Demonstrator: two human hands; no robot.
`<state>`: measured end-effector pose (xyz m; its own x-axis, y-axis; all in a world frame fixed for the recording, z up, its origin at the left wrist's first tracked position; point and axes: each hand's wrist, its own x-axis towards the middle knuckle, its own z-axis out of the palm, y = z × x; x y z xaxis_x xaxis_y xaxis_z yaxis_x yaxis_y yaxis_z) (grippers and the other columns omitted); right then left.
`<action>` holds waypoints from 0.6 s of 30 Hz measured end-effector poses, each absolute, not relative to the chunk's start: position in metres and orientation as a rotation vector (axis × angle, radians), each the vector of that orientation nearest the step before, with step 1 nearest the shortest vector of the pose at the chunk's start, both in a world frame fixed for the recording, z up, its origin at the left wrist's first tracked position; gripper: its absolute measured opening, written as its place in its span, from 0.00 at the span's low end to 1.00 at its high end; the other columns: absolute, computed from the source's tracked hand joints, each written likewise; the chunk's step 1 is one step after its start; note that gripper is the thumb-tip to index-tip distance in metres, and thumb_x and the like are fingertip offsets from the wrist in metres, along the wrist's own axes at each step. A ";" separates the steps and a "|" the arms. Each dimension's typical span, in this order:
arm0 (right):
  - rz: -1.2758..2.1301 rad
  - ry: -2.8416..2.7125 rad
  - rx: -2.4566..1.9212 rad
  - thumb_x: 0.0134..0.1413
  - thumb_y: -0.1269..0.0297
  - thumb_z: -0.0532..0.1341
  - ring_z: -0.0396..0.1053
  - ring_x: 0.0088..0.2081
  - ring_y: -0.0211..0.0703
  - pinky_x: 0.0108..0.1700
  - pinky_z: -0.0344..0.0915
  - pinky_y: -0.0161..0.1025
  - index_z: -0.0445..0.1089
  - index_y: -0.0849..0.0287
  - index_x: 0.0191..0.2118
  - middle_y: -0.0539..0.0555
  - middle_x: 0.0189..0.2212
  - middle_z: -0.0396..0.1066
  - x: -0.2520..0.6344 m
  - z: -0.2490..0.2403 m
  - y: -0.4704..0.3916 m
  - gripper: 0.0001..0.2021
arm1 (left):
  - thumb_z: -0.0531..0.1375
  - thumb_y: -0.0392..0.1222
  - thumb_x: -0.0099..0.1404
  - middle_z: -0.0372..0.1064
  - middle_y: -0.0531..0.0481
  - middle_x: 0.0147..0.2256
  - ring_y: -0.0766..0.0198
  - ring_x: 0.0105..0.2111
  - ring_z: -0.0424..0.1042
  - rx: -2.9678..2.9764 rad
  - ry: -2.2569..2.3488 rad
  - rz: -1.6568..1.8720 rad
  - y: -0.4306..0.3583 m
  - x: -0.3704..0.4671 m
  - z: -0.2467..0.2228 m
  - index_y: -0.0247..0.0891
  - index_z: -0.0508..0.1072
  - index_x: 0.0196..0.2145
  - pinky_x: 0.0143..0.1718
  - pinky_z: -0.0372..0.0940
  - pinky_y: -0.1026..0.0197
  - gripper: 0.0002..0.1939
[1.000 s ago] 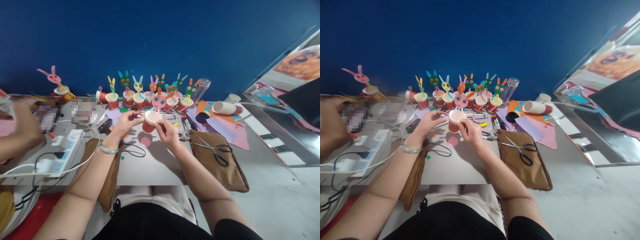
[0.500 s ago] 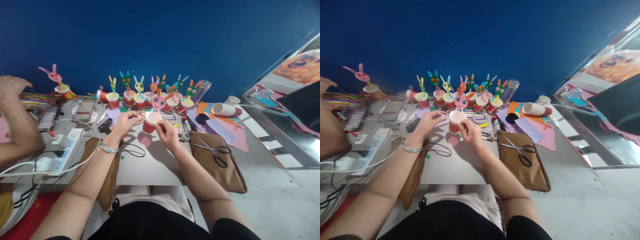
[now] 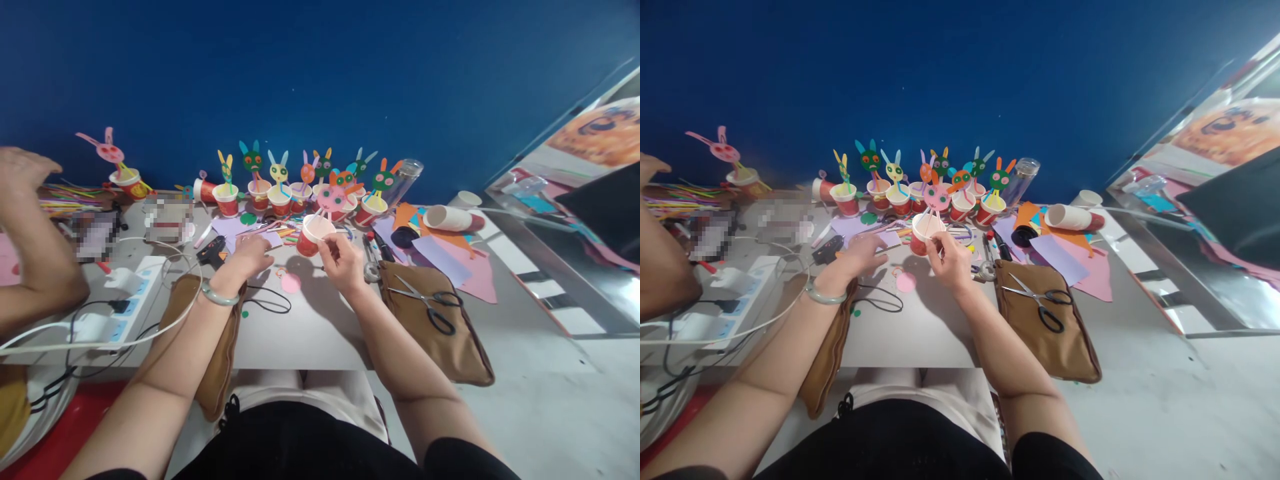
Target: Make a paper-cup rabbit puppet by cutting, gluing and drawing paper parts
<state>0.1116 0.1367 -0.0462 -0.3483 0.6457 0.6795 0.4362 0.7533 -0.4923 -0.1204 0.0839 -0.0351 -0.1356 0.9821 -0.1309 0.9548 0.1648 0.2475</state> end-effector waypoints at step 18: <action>0.192 -2.153 -0.761 0.70 0.57 0.56 0.65 0.23 0.36 0.30 0.59 0.36 0.70 0.56 0.38 0.50 0.26 0.75 0.099 -0.060 0.127 0.11 | 0.57 0.47 0.71 0.55 0.30 0.70 0.34 0.71 0.54 1.783 2.127 -0.383 0.079 -0.107 -0.019 0.37 0.78 0.55 0.67 0.50 0.27 0.20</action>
